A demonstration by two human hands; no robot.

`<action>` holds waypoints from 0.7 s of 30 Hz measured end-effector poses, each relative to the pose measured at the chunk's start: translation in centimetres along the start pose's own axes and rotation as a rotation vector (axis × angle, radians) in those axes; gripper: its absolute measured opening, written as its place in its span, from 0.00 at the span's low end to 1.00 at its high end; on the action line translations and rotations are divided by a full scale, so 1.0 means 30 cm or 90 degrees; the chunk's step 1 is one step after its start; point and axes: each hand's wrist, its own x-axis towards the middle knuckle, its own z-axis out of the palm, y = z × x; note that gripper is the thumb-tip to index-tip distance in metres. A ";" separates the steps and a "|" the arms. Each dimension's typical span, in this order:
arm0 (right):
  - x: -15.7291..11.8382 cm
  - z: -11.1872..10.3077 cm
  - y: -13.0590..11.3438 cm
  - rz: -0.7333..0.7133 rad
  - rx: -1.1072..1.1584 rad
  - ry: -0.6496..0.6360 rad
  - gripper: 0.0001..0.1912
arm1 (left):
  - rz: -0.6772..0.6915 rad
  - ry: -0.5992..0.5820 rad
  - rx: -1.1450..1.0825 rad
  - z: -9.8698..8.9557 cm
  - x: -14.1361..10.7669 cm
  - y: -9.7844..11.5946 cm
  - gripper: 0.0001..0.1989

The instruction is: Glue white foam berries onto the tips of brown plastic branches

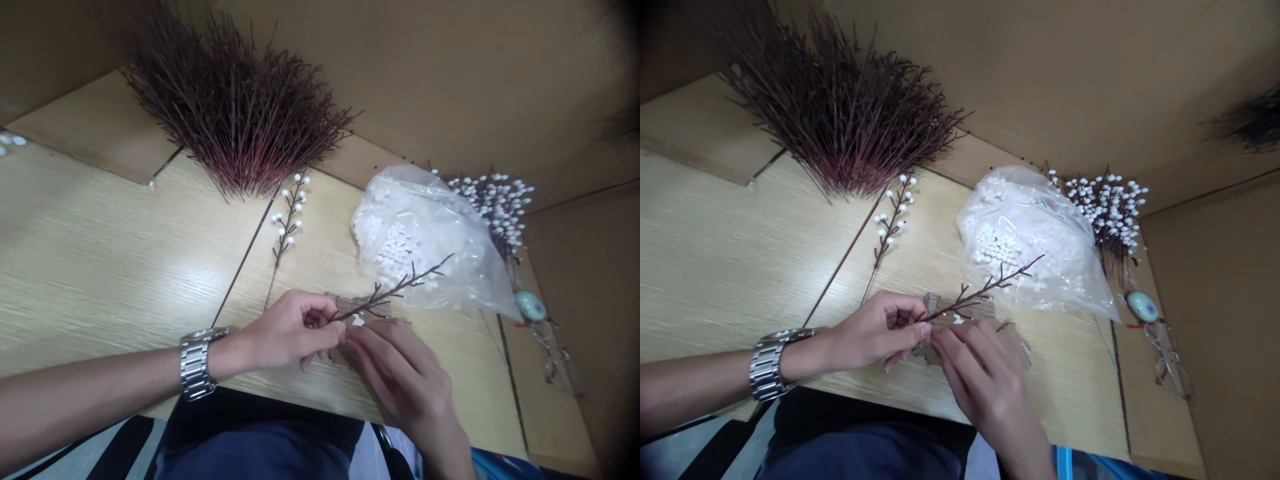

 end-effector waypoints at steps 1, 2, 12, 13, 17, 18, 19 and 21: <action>0.000 -0.002 0.004 -0.006 -0.006 -0.003 0.17 | -0.002 -0.001 0.001 0.000 0.000 0.001 0.13; 0.000 -0.003 0.008 -0.013 -0.010 -0.005 0.17 | -0.003 -0.002 0.003 -0.001 0.000 0.002 0.13; -0.022 -0.016 0.048 -0.062 -0.056 -0.054 0.19 | -0.024 -0.019 0.002 -0.003 0.001 0.005 0.13; -0.027 -0.017 0.052 -0.066 -0.056 -0.062 0.20 | -0.024 -0.020 0.001 -0.002 0.001 0.006 0.13; -0.054 -0.015 0.067 -0.079 -0.075 -0.074 0.25 | -0.022 -0.020 -0.006 -0.001 0.000 0.008 0.13; -0.060 -0.013 0.070 -0.082 -0.081 -0.072 0.27 | -0.022 -0.020 -0.007 -0.001 0.000 0.008 0.13; -0.065 -0.011 0.072 -0.085 -0.086 -0.072 0.28 | -0.022 -0.019 -0.007 -0.001 0.000 0.008 0.13; -0.071 -0.008 0.075 -0.092 -0.086 -0.075 0.29 | -0.022 -0.019 -0.008 -0.001 0.000 0.006 0.13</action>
